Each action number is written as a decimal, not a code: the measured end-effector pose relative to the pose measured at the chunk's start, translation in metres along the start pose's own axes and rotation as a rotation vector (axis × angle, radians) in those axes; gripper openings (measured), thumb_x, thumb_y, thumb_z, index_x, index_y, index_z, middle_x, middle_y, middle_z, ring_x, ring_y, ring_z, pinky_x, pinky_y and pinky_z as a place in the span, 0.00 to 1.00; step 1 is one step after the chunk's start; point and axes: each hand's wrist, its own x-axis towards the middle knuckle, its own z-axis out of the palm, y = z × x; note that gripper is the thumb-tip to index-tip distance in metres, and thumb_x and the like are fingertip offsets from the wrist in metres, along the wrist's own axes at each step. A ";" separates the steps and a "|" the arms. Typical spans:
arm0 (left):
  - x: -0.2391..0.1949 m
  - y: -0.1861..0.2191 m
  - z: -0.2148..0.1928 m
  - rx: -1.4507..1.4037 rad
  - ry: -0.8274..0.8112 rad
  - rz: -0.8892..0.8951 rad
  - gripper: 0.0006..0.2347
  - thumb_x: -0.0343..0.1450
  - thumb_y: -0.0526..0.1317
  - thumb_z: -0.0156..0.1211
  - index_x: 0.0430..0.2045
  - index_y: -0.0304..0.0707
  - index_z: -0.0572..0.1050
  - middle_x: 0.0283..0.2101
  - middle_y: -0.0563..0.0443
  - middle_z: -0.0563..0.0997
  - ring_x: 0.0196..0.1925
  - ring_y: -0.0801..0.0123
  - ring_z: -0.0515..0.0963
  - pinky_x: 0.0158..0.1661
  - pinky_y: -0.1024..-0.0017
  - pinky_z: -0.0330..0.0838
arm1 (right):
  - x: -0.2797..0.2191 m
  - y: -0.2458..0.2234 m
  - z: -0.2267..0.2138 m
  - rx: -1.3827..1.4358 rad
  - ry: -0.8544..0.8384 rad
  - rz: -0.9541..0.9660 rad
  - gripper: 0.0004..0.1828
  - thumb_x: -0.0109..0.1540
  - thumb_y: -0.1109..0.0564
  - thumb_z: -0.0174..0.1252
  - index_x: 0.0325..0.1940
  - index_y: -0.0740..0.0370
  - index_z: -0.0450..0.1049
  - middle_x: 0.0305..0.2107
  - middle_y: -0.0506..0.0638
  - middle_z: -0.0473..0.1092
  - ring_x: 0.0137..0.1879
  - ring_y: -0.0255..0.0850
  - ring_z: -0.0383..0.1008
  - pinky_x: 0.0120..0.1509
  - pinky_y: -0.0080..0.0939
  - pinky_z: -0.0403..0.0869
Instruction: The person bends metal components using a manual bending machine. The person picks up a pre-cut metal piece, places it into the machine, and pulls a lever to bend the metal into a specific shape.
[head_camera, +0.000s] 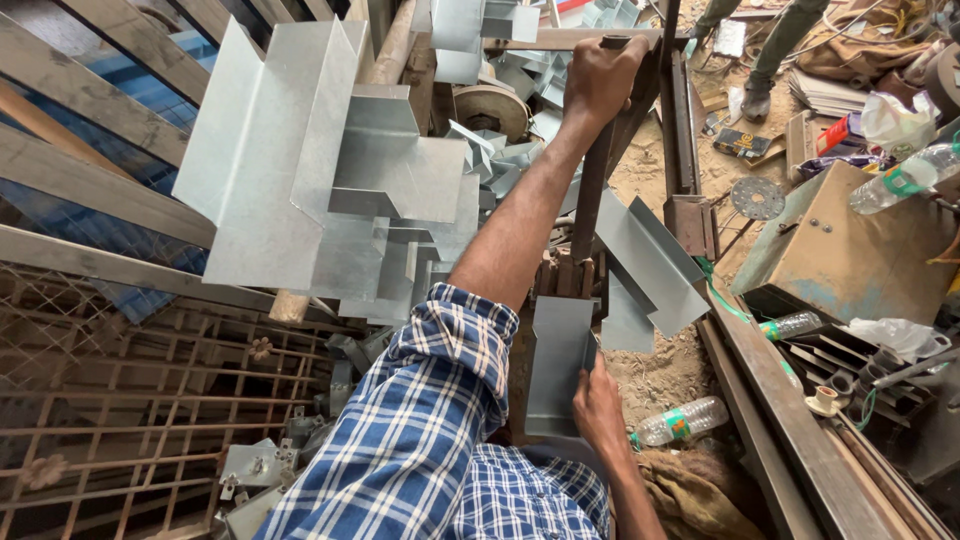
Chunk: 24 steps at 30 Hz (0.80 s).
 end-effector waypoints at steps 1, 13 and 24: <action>0.001 -0.003 0.001 -0.002 -0.001 -0.003 0.17 0.66 0.45 0.55 0.02 0.46 0.71 0.04 0.56 0.71 0.04 0.75 0.74 0.07 0.72 0.70 | 0.004 0.002 0.002 0.021 0.003 -0.056 0.22 0.69 0.63 0.39 0.68 0.65 0.59 0.34 0.59 0.76 0.32 0.43 0.79 0.34 0.47 0.83; 0.000 -0.003 -0.001 -0.019 -0.017 -0.006 0.17 0.66 0.45 0.56 0.02 0.47 0.69 0.04 0.56 0.70 0.04 0.76 0.73 0.07 0.73 0.69 | 0.011 0.030 0.007 -0.165 -0.088 0.086 0.22 0.69 0.61 0.41 0.68 0.69 0.56 0.22 0.53 0.67 0.23 0.39 0.66 0.23 0.39 0.71; 0.001 -0.003 0.000 0.031 -0.015 0.002 0.19 0.67 0.47 0.54 0.00 0.48 0.69 0.03 0.56 0.70 0.03 0.76 0.73 0.07 0.73 0.68 | 0.012 0.035 0.007 -0.149 -0.050 -0.004 0.10 0.68 0.63 0.40 0.50 0.68 0.66 0.26 0.52 0.69 0.28 0.40 0.72 0.29 0.43 0.77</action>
